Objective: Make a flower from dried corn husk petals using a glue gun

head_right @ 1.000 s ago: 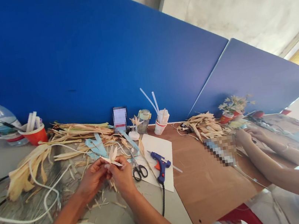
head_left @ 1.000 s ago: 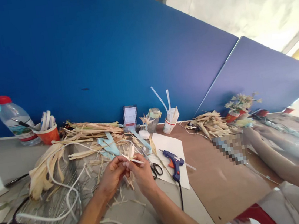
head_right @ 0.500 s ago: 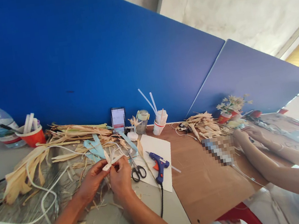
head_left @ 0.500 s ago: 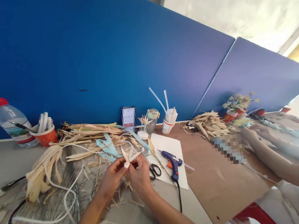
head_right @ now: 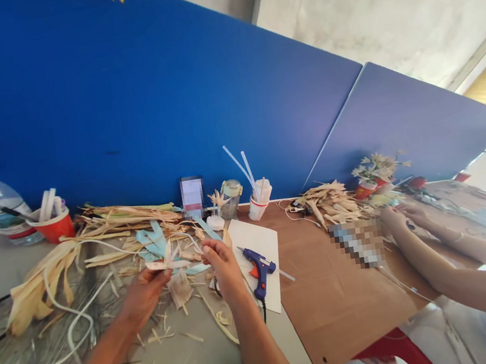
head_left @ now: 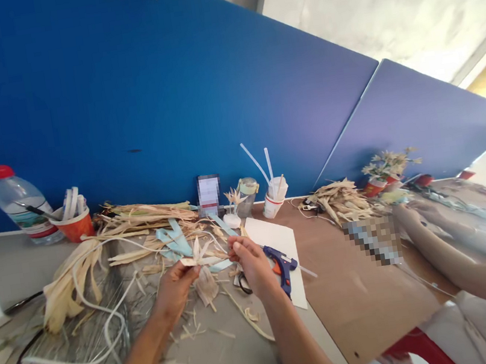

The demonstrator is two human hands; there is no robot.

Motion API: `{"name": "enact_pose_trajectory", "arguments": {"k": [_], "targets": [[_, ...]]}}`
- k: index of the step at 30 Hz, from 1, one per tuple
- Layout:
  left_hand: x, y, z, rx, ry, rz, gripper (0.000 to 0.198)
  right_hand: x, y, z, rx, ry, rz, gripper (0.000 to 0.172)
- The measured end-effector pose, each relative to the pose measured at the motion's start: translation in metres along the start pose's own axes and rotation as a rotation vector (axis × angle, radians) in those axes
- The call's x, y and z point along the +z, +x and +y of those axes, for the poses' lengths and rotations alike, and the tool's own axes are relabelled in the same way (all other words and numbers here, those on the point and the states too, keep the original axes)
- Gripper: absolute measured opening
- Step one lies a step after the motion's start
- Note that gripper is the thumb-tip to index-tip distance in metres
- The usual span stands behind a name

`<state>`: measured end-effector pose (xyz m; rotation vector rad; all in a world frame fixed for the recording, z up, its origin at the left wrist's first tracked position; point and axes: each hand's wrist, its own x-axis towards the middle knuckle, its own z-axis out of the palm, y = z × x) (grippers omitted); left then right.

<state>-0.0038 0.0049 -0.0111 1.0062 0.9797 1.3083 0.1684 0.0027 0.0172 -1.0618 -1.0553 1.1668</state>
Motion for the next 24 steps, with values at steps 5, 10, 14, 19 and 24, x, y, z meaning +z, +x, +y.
{"name": "enact_pose_trajectory", "arguments": {"k": [5, 10, 14, 19, 24], "targets": [[-0.001, 0.001, 0.000, 0.074, 0.188, -0.123, 0.020, 0.007, -0.006, -0.013, 0.003, -0.138, -0.173, 0.021], [0.000, -0.001, -0.002, 0.097, 0.246, -0.223, 0.016, 0.012, -0.010, -0.019, -0.029, -0.356, -0.216, 0.011], [0.001, -0.004, -0.001, 0.055, 0.228, -0.267, 0.015, 0.010, -0.009, -0.016, 0.138, -0.234, -0.195, 0.012], [0.005, -0.008, 0.004, 0.034, 0.164, -0.266, 0.013, 0.010, -0.007, -0.009, 0.443, 0.148, -0.228, 0.011], [0.006, -0.009, 0.008, 0.047, 0.177, -0.275, 0.014, 0.010, -0.005, 0.004, 0.580, 0.351, -0.240, 0.018]]}}
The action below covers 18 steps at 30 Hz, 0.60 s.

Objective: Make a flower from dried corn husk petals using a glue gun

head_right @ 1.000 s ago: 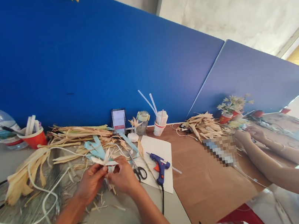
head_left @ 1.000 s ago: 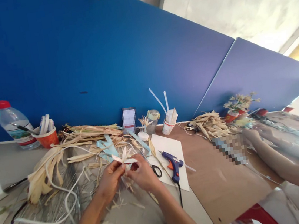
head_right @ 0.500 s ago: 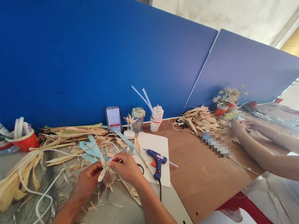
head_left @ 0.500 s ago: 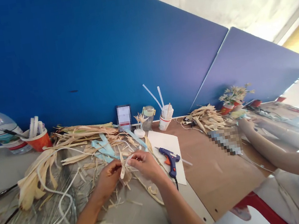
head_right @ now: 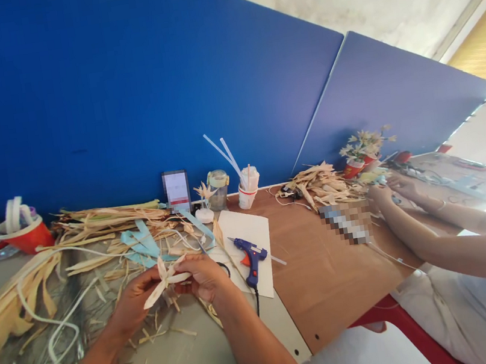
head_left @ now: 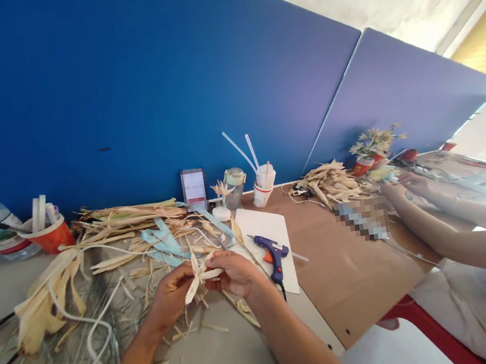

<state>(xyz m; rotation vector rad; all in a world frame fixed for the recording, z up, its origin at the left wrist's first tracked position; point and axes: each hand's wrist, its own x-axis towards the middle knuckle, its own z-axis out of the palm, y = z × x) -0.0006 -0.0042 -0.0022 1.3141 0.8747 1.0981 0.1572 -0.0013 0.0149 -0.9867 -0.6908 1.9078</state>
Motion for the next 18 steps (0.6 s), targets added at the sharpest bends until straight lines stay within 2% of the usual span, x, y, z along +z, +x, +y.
{"name": "enact_pose_trajectory", "arguments": {"k": [7, 13, 18], "targets": [[0.001, -0.002, 0.004, 0.011, 0.047, -0.027, 0.016, -0.007, 0.008, 0.007, 0.096, 0.103, -0.059, 0.012], [0.004, -0.004, 0.013, -0.055, 0.016, -0.044, 0.020, -0.012, 0.011, 0.010, 0.135, 0.151, -0.113, 0.010], [0.003, -0.004, 0.011, -0.067, -0.001, -0.058, 0.019, -0.011, 0.011, 0.009, 0.174, 0.182, -0.106, 0.006]]}}
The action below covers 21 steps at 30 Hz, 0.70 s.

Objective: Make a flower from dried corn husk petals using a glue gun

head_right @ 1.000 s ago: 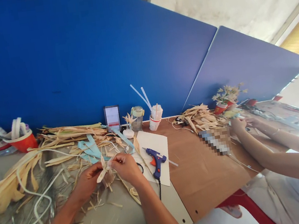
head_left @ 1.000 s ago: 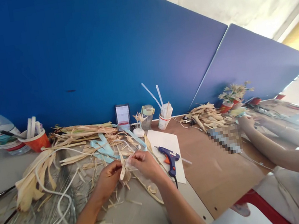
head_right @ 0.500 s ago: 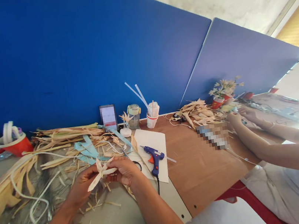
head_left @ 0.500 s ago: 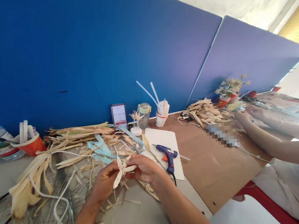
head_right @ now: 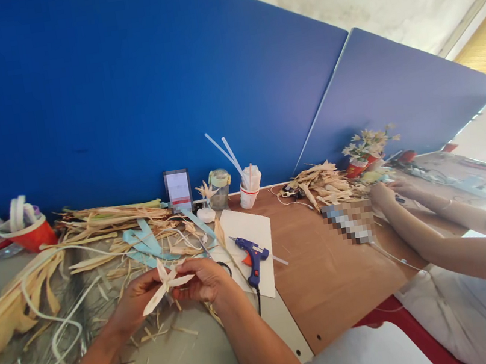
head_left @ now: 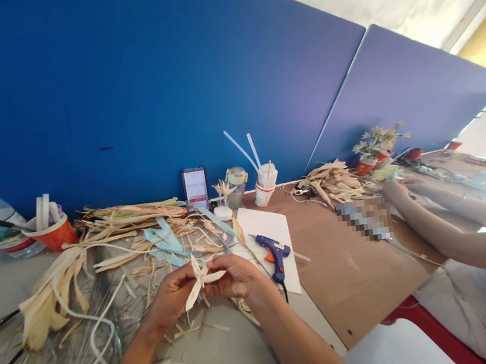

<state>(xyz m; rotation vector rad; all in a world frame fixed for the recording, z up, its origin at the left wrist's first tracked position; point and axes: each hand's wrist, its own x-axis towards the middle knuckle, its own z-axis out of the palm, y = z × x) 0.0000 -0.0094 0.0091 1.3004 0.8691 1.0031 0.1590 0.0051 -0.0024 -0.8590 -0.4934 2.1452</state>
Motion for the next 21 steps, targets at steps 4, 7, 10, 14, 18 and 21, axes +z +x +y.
{"name": "enact_pose_trajectory", "arguments": {"k": [4, 7, 10, 14, 18, 21], "targets": [[-0.003, 0.000, -0.005, 0.001, -0.013, -0.008, 0.017, -0.001, 0.001, -0.001, 0.021, 0.101, 0.065, 0.001], [-0.004, 0.000, -0.008, 0.000, -0.030, 0.002, 0.016, -0.001, 0.003, -0.003, 0.032, 0.154, 0.063, 0.002], [-0.005, -0.001, -0.008, -0.025, -0.047, 0.016, 0.017, 0.001, 0.004, -0.006, -0.003, 0.253, 0.081, 0.005], [-0.007, 0.001, -0.009, -0.033, -0.062, 0.069, 0.017, 0.004, 0.000, -0.015, -0.151, 0.384, 0.219, 0.011], [-0.009, 0.005, -0.008, 0.004, -0.010, 0.191, 0.019, 0.009, -0.006, -0.014, -0.228, 0.347, 0.173, 0.016], [-0.010, 0.007, -0.010, -0.013, -0.033, 0.317, 0.025, 0.014, -0.009, -0.007, -0.226, 0.273, 0.127, 0.023]]}}
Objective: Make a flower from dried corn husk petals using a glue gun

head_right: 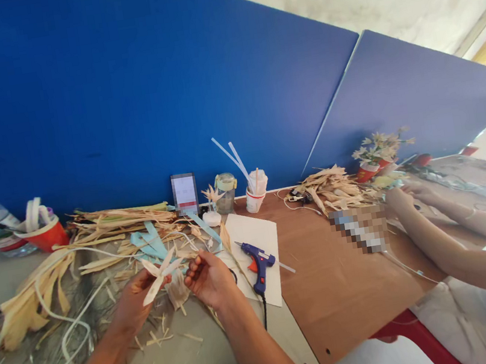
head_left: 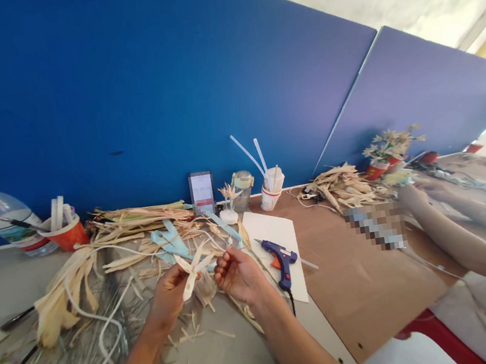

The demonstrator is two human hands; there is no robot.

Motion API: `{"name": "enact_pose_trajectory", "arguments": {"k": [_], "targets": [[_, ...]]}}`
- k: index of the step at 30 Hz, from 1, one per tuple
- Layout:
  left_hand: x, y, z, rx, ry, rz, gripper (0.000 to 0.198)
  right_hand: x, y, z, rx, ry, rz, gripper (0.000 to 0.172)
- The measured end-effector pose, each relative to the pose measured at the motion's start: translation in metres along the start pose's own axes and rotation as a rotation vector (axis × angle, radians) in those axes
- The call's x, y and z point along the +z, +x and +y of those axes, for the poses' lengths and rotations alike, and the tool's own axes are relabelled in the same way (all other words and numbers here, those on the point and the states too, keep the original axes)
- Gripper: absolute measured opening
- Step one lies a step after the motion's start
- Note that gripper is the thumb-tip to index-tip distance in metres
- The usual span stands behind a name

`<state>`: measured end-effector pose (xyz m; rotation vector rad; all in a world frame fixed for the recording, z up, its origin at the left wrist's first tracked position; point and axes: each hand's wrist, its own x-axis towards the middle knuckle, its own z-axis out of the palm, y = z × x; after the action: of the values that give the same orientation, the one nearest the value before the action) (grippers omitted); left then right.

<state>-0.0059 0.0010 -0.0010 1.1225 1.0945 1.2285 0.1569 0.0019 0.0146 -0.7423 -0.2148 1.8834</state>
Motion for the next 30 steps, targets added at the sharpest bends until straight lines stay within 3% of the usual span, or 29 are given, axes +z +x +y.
{"name": "enact_pose_trajectory", "arguments": {"k": [4, 10, 17, 21, 25, 30], "targets": [[-0.002, 0.003, -0.001, 0.020, 0.005, 0.110, 0.029, 0.003, -0.004, 0.008, -0.082, -0.047, -0.041, 0.015], [-0.004, 0.003, 0.000, 0.025, 0.080, 0.076, 0.025, 0.008, -0.010, 0.013, -0.138, -0.114, -0.128, 0.016], [-0.011, 0.004, -0.009, 0.015, 0.157, 0.021, 0.020, 0.007, -0.005, 0.022, -0.171, -0.102, -0.106, 0.024], [-0.013, 0.005, -0.012, 0.023, 0.169, 0.047, 0.019, 0.005, 0.001, 0.025, -0.232, -0.113, -0.032, 0.033], [-0.013, 0.005, -0.012, 0.007, 0.197, 0.052, 0.022, 0.000, 0.006, 0.030, -0.270, -0.178, 0.032, 0.029], [-0.013, 0.005, -0.011, 0.001, 0.156, 0.095, 0.026, -0.004, 0.010, 0.035, -0.321, -0.275, 0.014, 0.017]]}}
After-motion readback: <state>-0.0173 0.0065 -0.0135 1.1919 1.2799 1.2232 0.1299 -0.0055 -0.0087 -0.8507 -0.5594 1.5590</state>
